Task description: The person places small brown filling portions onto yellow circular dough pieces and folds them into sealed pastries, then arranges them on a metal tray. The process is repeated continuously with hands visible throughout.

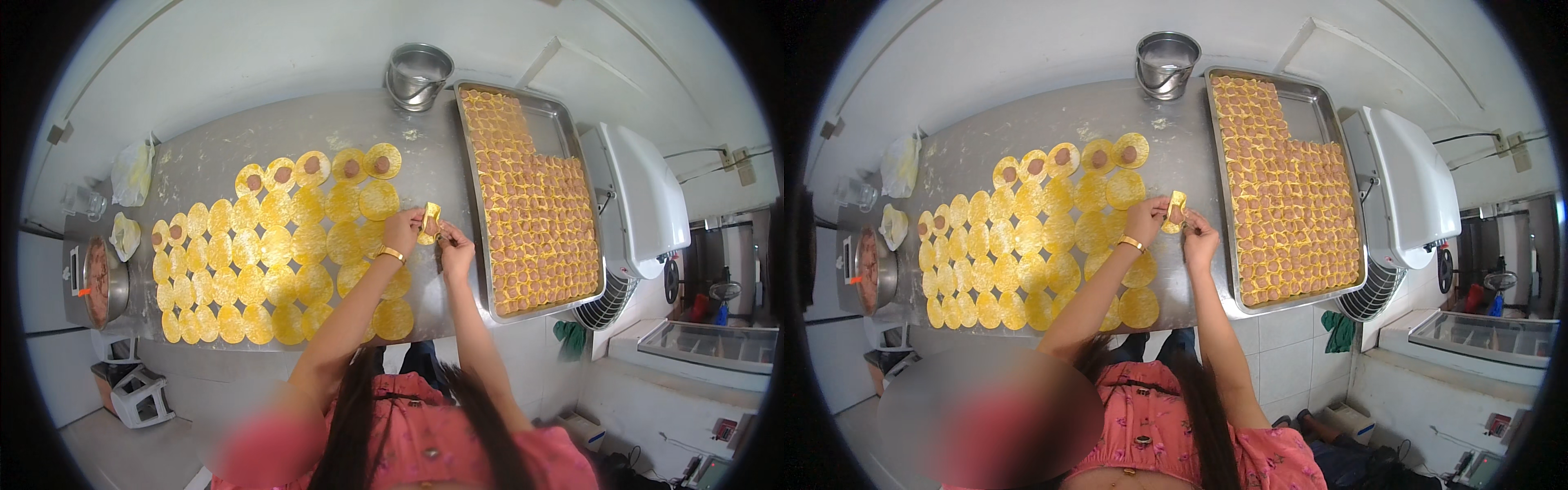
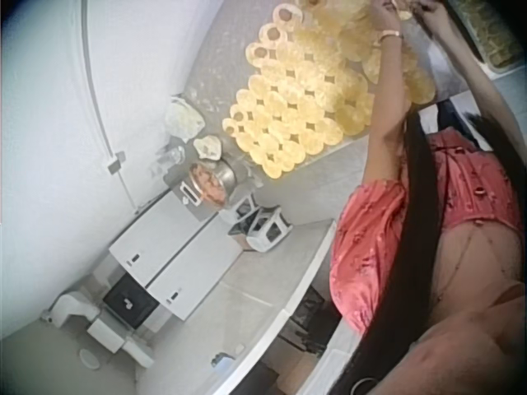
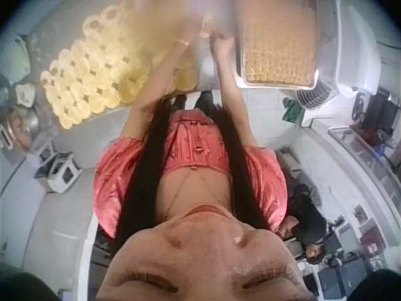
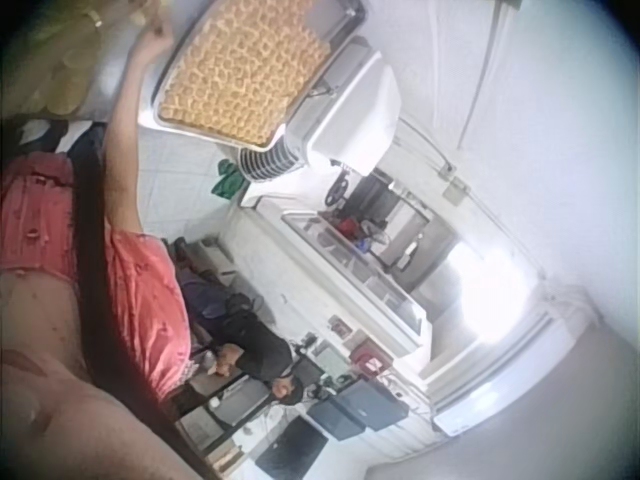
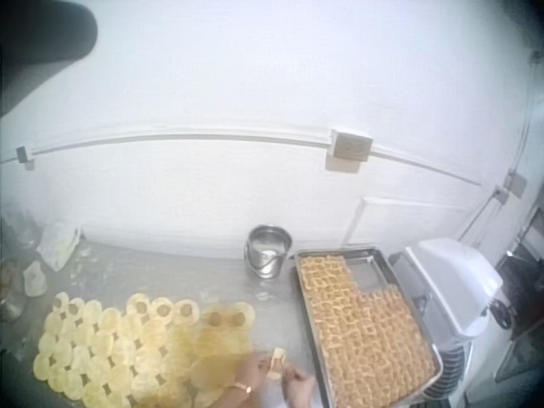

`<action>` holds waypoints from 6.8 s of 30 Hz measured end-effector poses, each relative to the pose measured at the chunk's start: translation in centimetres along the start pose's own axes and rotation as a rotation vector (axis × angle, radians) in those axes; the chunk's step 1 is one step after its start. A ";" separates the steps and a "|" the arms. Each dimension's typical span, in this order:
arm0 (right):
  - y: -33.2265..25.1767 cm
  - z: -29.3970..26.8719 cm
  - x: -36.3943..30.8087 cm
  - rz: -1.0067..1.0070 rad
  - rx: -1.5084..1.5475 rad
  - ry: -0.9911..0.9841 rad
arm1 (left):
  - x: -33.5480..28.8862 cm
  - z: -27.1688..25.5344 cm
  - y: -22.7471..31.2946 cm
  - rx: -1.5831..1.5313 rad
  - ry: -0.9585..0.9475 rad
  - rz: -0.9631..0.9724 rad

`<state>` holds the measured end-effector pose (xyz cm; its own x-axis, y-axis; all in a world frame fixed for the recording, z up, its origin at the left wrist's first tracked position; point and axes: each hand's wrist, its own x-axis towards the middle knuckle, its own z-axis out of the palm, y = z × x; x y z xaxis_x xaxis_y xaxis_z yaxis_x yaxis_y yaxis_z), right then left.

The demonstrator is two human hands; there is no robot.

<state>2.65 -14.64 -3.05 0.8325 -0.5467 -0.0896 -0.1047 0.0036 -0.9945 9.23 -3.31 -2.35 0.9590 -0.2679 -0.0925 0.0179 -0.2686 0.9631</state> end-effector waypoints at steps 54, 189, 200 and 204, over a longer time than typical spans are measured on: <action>-4.0 -3.8 -0.3 -0.270 -0.616 -0.267 | -4.9 -0.3 0.6 0.130 -0.072 0.072; -4.1 -3.7 -3.3 -0.334 -0.689 -0.204 | -4.9 0.6 1.1 0.224 -0.246 0.285; -3.7 -3.3 -2.6 -0.450 -0.792 -0.191 | -4.9 0.9 0.5 0.248 -0.213 0.165; -4.0 -3.5 -2.5 -0.400 -0.787 -0.198 | -5.0 0.6 0.7 0.308 -0.173 0.240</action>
<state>-0.91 -16.24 1.30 0.9575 -0.2292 0.1748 -0.0683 -0.7696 -0.6348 4.28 -2.73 -1.38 0.8637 -0.5006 0.0587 -0.3103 -0.4364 0.8445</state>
